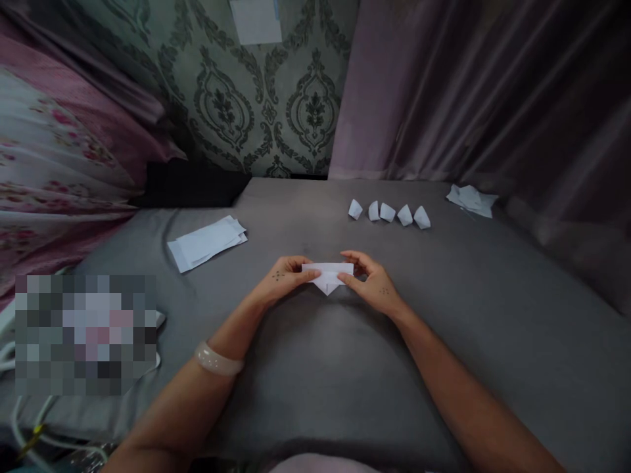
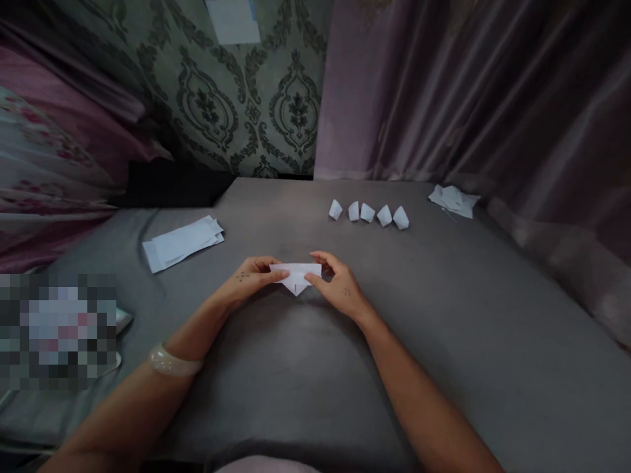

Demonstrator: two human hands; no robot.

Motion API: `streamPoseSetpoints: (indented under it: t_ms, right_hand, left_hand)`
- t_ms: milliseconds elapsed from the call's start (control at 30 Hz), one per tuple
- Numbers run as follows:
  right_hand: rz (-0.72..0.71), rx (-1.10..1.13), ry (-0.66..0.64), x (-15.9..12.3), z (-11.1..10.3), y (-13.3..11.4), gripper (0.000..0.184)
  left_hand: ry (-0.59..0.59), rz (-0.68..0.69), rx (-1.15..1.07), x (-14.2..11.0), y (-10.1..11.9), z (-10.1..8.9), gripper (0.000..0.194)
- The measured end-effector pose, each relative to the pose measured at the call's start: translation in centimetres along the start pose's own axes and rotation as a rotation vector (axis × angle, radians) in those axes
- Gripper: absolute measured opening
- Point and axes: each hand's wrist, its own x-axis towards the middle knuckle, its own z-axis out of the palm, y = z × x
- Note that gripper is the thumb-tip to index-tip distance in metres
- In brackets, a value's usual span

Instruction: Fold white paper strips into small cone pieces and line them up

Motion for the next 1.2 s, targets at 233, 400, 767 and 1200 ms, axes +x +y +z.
streamPoseSetpoints:
  t_ms: [233, 400, 767, 1200]
  right_hand:
    - [0.043, -0.112, 0.01, -0.1, 0.7, 0.8, 0.04]
    - [-0.268, -0.505, 0.038, -0.6, 0.6, 0.5, 0.035]
    - [-0.21, -0.533, -0.076, 1.1, 1.0, 2.1, 0.019]
    - [-0.321, -0.681, -0.159, 0.9, 0.4, 1.7, 0.024]
  left_hand:
    - [0.074, 0.128, 0.265, 0.7, -1.6, 0.1, 0.032]
    - [0.261, 0.468, 0.814, 0.6, -1.8, 0.2, 0.038]
    - [0.042, 0.448, 0.973, 2.3, -2.1, 0.2, 0.02]
    - [0.005, 0.581, 1.256, 2.3, -1.8, -0.3, 0.027]
